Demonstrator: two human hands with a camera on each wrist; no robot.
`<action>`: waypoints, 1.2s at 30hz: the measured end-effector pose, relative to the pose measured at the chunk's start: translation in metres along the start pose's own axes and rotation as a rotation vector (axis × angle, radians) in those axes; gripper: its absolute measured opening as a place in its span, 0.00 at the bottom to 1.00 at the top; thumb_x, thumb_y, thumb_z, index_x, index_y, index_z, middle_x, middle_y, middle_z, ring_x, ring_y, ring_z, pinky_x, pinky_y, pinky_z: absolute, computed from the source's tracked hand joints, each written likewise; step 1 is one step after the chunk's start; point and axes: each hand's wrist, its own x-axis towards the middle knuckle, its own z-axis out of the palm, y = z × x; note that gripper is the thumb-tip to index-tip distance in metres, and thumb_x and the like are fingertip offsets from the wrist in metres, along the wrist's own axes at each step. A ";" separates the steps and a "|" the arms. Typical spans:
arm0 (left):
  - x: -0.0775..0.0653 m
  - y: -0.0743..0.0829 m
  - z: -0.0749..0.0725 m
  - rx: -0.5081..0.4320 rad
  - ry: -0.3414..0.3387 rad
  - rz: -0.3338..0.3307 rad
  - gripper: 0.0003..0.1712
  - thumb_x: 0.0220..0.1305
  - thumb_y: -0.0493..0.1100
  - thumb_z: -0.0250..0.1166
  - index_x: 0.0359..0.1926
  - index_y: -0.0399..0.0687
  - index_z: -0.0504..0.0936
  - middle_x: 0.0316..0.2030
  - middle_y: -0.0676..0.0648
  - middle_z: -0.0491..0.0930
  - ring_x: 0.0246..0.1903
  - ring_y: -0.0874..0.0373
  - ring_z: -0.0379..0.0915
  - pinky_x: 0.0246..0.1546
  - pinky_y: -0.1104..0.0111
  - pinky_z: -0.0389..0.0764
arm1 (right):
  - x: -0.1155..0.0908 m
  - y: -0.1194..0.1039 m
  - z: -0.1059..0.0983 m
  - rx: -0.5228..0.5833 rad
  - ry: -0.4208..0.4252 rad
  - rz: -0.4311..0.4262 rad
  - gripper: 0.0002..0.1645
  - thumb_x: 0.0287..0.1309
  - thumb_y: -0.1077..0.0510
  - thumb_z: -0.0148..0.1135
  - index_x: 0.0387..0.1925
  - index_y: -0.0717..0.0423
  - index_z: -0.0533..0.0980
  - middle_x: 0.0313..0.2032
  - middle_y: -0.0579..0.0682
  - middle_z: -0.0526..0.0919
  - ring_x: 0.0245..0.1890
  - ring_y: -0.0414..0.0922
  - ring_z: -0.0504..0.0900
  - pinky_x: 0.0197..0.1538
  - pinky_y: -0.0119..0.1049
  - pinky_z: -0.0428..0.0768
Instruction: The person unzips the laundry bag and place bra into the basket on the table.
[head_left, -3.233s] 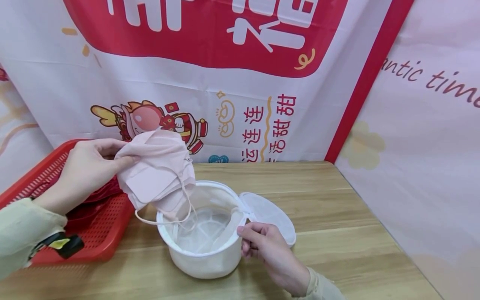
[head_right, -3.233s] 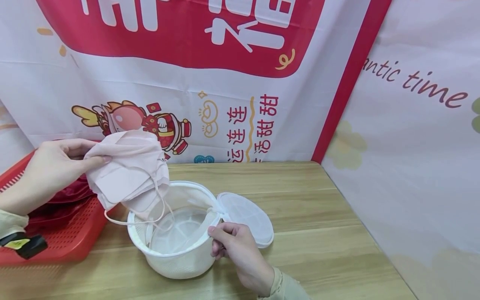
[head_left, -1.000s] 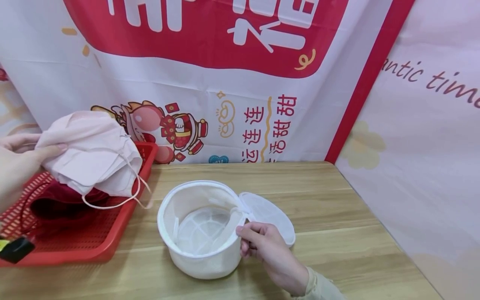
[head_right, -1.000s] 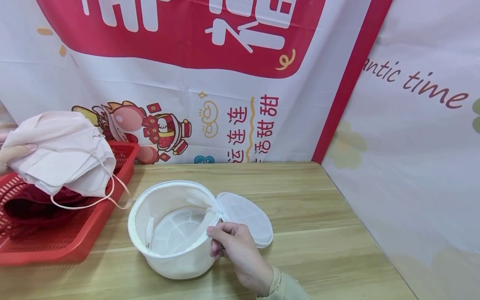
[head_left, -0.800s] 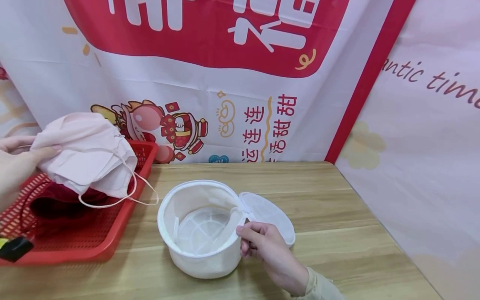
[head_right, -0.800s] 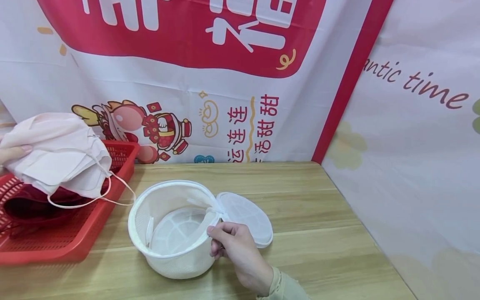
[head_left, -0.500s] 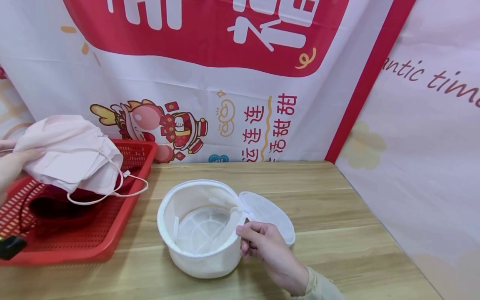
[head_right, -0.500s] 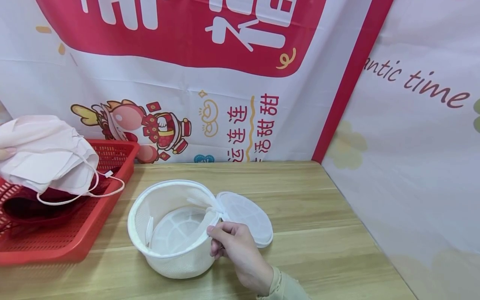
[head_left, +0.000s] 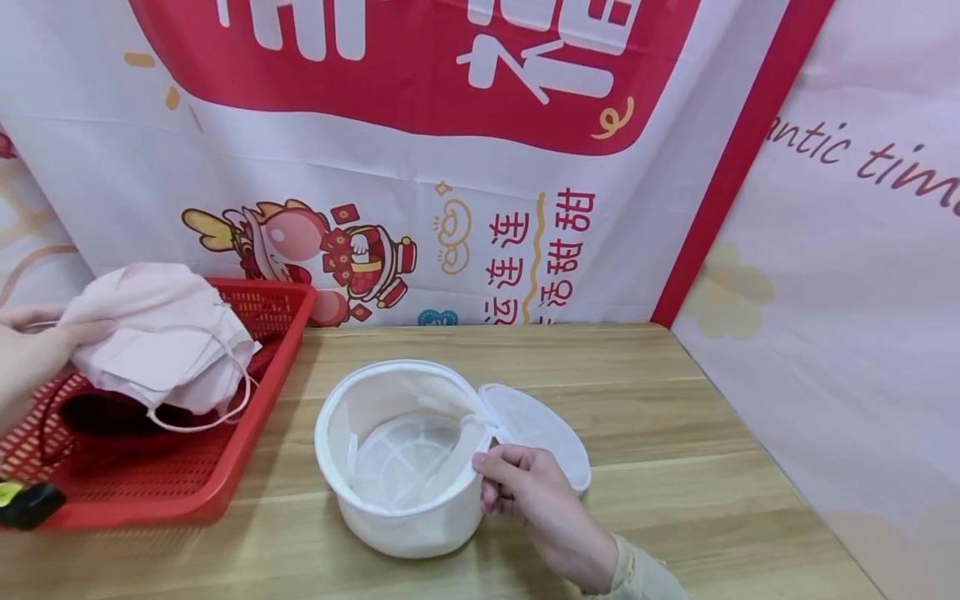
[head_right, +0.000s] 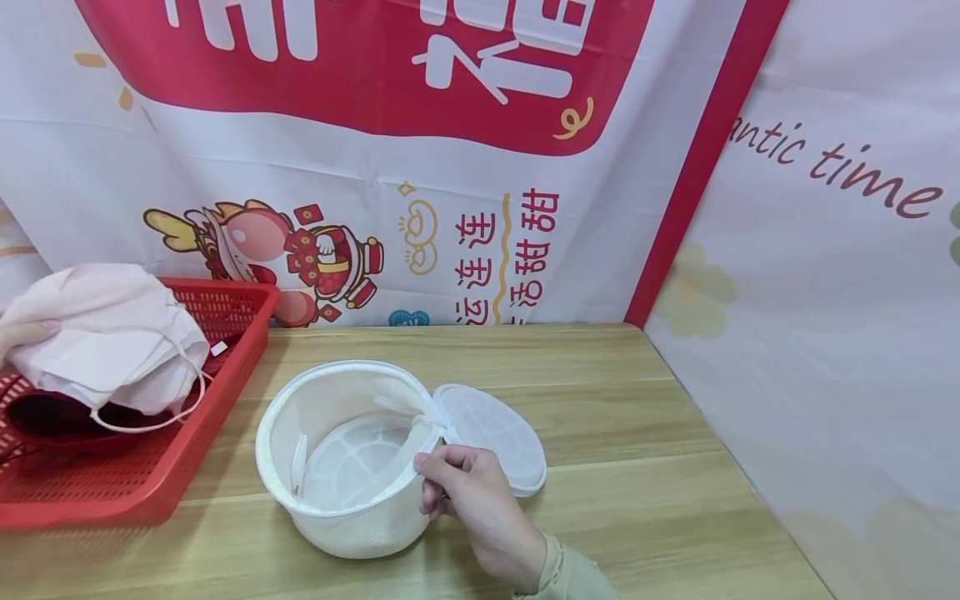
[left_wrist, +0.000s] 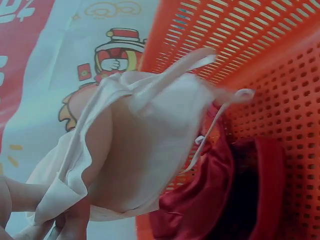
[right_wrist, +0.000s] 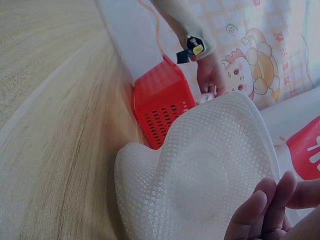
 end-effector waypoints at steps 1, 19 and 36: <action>-0.010 0.007 0.004 -0.005 -0.024 0.011 0.19 0.57 0.42 0.73 0.26 0.76 0.76 0.19 0.69 0.75 0.18 0.75 0.71 0.17 0.79 0.73 | 0.000 0.000 0.000 0.001 -0.001 0.001 0.08 0.61 0.59 0.65 0.30 0.59 0.77 0.20 0.48 0.75 0.21 0.41 0.75 0.30 0.31 0.76; -0.034 0.028 0.022 0.455 -0.267 0.052 0.49 0.64 0.62 0.64 0.61 0.18 0.65 0.45 0.24 0.72 0.25 0.61 0.78 0.27 0.61 0.84 | -0.001 -0.001 -0.001 -0.002 -0.006 0.007 0.08 0.61 0.59 0.65 0.30 0.59 0.77 0.20 0.48 0.75 0.21 0.41 0.75 0.30 0.31 0.75; -0.024 0.029 0.014 0.436 -0.380 0.108 0.43 0.67 0.53 0.63 0.57 0.11 0.64 0.31 0.41 0.82 0.25 0.64 0.78 0.26 0.66 0.83 | -0.001 -0.001 -0.001 -0.001 -0.019 0.001 0.08 0.61 0.59 0.65 0.30 0.59 0.77 0.20 0.48 0.75 0.21 0.41 0.75 0.30 0.31 0.75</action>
